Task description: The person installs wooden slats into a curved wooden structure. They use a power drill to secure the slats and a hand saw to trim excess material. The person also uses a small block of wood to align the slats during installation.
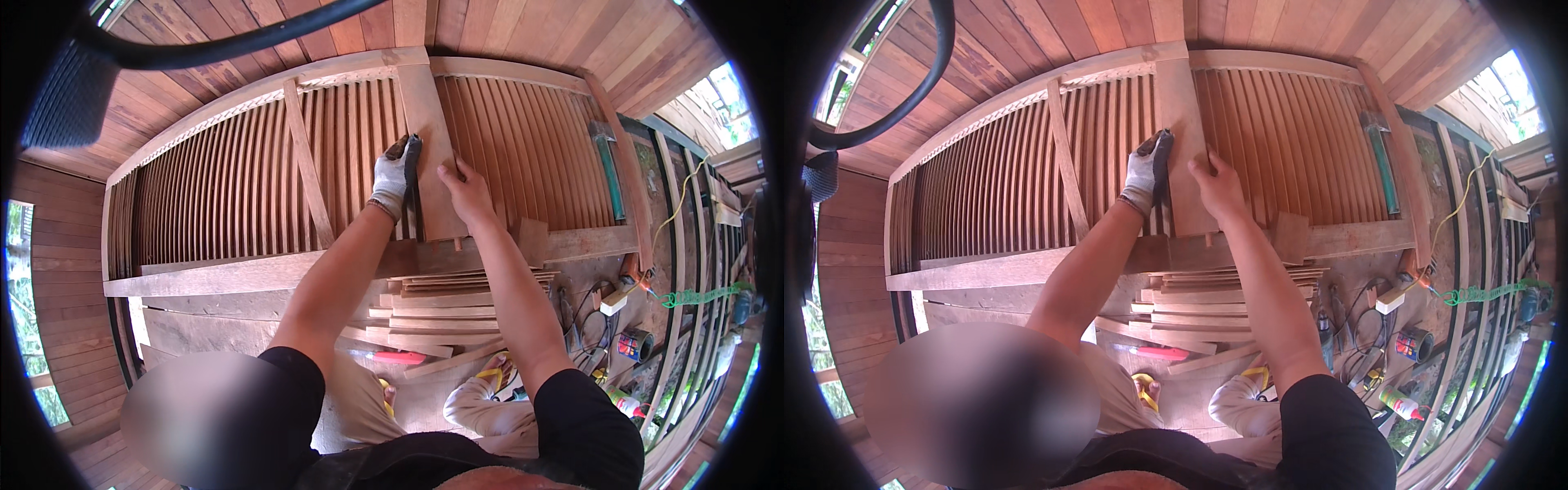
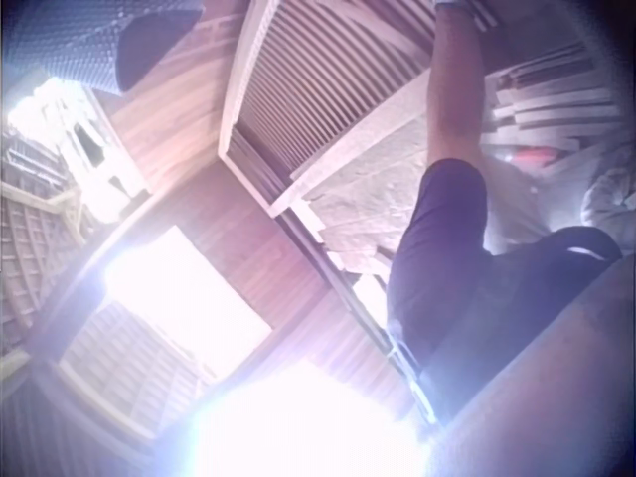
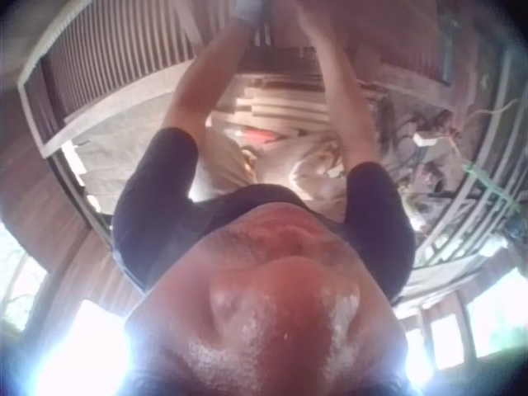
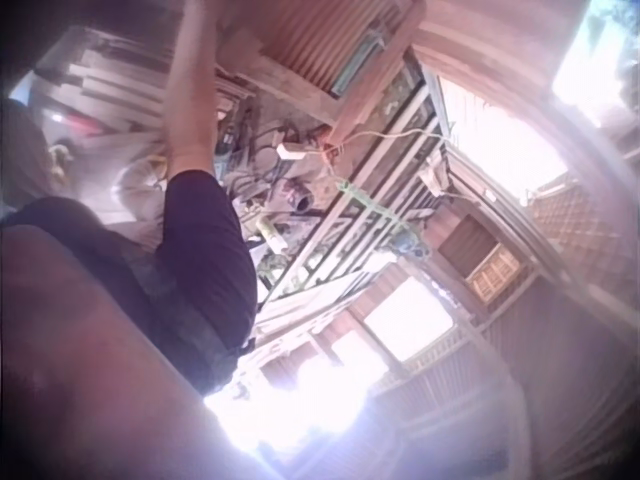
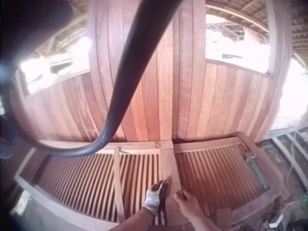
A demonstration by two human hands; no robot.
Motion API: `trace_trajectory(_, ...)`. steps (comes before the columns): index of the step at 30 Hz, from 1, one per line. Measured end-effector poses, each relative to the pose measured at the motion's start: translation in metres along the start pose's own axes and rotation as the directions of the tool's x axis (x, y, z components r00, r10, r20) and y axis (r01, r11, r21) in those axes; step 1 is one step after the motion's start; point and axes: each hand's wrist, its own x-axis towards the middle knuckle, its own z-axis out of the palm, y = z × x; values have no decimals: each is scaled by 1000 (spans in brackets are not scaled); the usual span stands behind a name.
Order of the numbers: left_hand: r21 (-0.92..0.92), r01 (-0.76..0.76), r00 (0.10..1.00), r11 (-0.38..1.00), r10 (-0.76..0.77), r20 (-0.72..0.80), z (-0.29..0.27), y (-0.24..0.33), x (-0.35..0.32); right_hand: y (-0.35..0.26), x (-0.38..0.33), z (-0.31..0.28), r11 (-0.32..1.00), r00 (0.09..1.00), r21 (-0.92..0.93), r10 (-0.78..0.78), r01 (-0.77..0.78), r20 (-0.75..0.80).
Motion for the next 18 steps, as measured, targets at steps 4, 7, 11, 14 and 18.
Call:
trace_trajectory(4, 2, -17, 999, 1000, 17, 36, 0, -8, 4, 8, 3, -3, 996, 998, 71, -55, 56, -13)
trace_trajectory(7, 13, -16, 1000, 1000, 16, 11, -1, -12, 5, 9, 5, -3, 998, 998, -3, -65, 65, -1)
trace_trajectory(11, -46, 0, 1000, 999, 1, 20, -2, -14, 5, 9, 5, 0, 995, 995, 3, -103, 103, -5)
trace_trajectory(14, 4, 1, 1000, 1000, -1, 16, 9, 3, -8, 10, 3, -5, 997, 997, 50, -63, 65, -39)
trace_trajectory(18, 11, 8, 1000, 1000, -8, 14, 3, 5, -8, 0, 1, -2, 998, 998, 10, -57, 57, 6)
